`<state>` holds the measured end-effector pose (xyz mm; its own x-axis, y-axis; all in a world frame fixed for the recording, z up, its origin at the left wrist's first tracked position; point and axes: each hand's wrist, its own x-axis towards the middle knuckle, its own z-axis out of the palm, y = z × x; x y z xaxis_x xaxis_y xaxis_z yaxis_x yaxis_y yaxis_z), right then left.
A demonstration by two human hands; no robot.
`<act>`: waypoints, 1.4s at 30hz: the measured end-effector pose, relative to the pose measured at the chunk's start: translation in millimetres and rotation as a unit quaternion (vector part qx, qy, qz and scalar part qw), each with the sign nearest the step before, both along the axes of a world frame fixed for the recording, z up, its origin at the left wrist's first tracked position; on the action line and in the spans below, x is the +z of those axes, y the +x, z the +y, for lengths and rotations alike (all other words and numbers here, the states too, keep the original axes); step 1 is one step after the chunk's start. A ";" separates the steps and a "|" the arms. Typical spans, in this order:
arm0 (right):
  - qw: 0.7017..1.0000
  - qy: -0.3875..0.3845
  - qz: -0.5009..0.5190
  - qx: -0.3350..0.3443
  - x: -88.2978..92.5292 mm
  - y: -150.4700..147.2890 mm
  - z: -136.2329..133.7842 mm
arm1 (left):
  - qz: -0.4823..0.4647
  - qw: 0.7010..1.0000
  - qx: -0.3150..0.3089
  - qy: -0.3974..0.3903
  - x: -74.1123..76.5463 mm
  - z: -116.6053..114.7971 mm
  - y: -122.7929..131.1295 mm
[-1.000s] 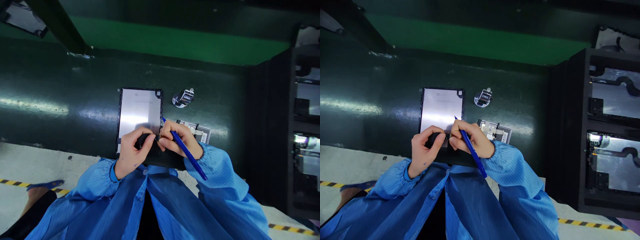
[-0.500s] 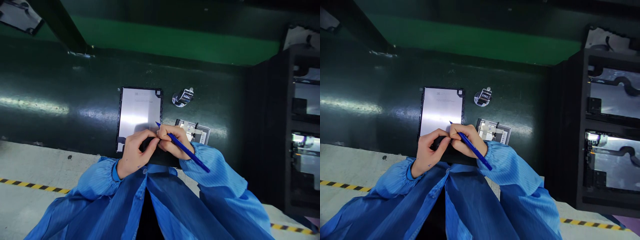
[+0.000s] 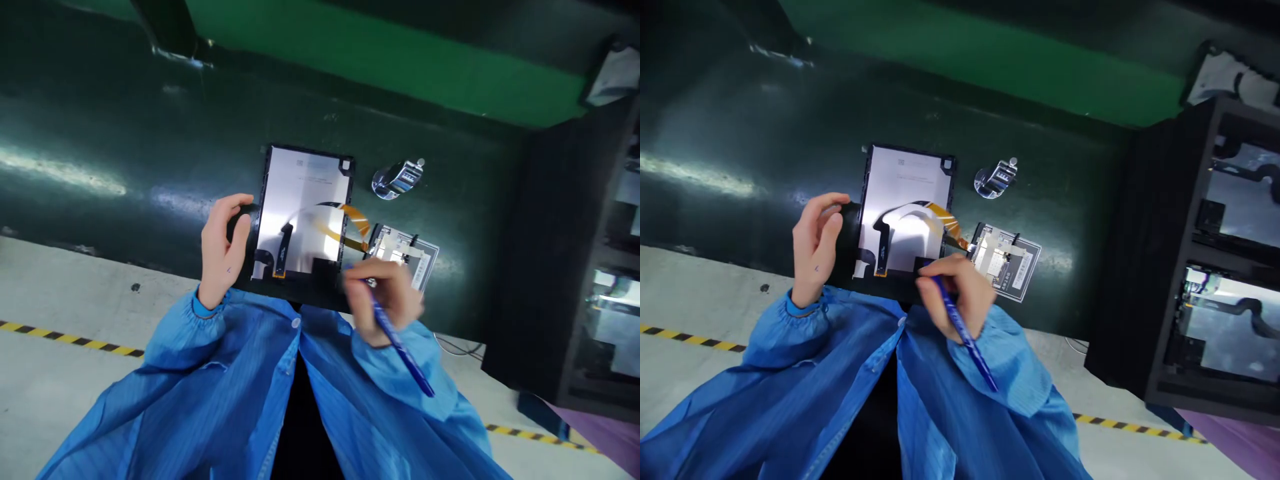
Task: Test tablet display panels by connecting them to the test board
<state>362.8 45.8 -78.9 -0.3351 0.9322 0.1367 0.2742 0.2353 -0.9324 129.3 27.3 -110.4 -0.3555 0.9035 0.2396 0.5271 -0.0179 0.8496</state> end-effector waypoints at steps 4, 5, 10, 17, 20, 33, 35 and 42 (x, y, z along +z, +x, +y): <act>0.999 -0.022 -0.026 -0.017 -28.9 -38.8 -18.9 | 0.113 0.992 -0.043 -0.033 -11.4 -1.7 0.9; 0.999 -0.027 -0.038 -0.024 -33.7 -45.4 -18.5 | 0.131 0.989 -0.057 -0.042 -12.6 -1.9 2.3; 0.994 0.026 -0.108 -0.001 -40.8 -55.6 -11.6 | 0.155 0.984 -0.074 -0.055 -15.7 -3.7 5.9; 0.989 0.064 -0.134 0.014 -43.9 -58.3 -12.9 | 0.160 0.982 -0.079 -0.052 -18.0 -5.3 4.8; 0.993 0.024 -0.114 -0.012 -44.8 -55.7 -13.9 | 0.159 0.983 -0.081 -0.052 -18.3 -5.3 4.2; 0.902 0.242 -0.310 0.176 -60.9 -23.1 -43.6 | 0.074 0.994 -0.071 -0.027 -6.1 -16.2 1.5; 0.903 0.285 -0.287 0.143 -62.8 -13.9 -51.5 | 0.032 0.994 -0.091 -0.042 -4.3 -23.3 -3.6; 0.949 0.278 -0.130 0.071 -17.5 5.3 -47.4 | -0.238 0.968 -0.034 -0.066 1.2 -25.1 13.0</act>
